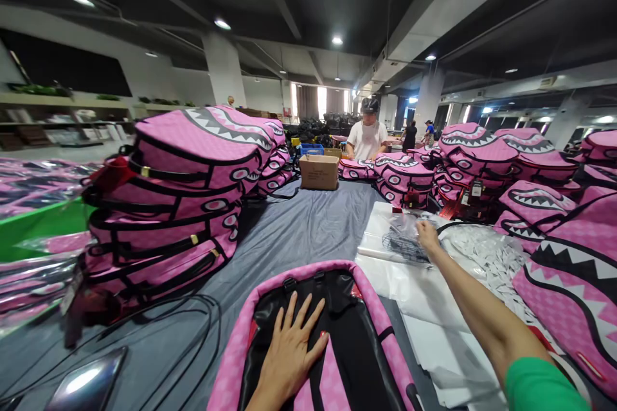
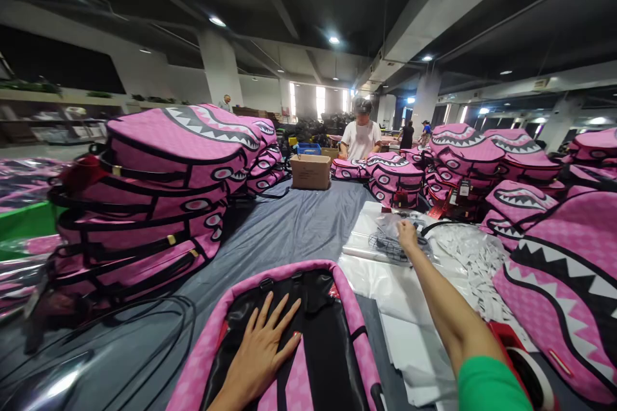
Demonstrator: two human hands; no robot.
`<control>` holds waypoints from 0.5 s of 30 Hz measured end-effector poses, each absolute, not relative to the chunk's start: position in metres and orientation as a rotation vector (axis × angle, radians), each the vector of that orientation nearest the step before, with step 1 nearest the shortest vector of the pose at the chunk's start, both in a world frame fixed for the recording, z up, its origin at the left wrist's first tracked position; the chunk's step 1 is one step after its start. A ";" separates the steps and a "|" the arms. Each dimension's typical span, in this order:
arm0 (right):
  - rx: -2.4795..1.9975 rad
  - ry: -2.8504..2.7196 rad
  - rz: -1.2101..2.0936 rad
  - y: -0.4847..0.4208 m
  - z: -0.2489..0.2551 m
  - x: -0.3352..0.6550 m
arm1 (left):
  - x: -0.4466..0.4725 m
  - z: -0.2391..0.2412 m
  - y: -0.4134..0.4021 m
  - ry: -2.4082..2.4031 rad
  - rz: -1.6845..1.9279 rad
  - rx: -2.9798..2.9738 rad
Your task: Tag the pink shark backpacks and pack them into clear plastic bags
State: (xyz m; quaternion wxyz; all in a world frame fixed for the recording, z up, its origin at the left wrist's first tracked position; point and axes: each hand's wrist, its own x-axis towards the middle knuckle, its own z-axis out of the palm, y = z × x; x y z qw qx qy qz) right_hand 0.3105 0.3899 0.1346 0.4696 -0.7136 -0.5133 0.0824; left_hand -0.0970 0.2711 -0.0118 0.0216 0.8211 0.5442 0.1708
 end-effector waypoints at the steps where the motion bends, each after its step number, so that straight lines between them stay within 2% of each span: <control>1: -1.704 -1.331 0.224 0.388 0.148 0.296 | -0.097 -0.011 0.271 1.675 0.546 2.536; 5: -1.400 -1.698 0.379 0.360 0.176 0.201 | -0.096 -0.001 0.269 1.580 0.619 2.439; 8: -1.151 -1.907 0.443 0.318 0.169 0.127 | -0.091 0.019 0.259 1.463 0.914 2.187; 11: -0.994 -2.057 0.412 0.274 0.140 0.080 | -0.084 0.041 0.239 1.136 1.267 1.463; 15: -1.004 -2.181 0.353 0.232 0.095 0.054 | -0.081 0.046 0.200 0.802 1.446 0.561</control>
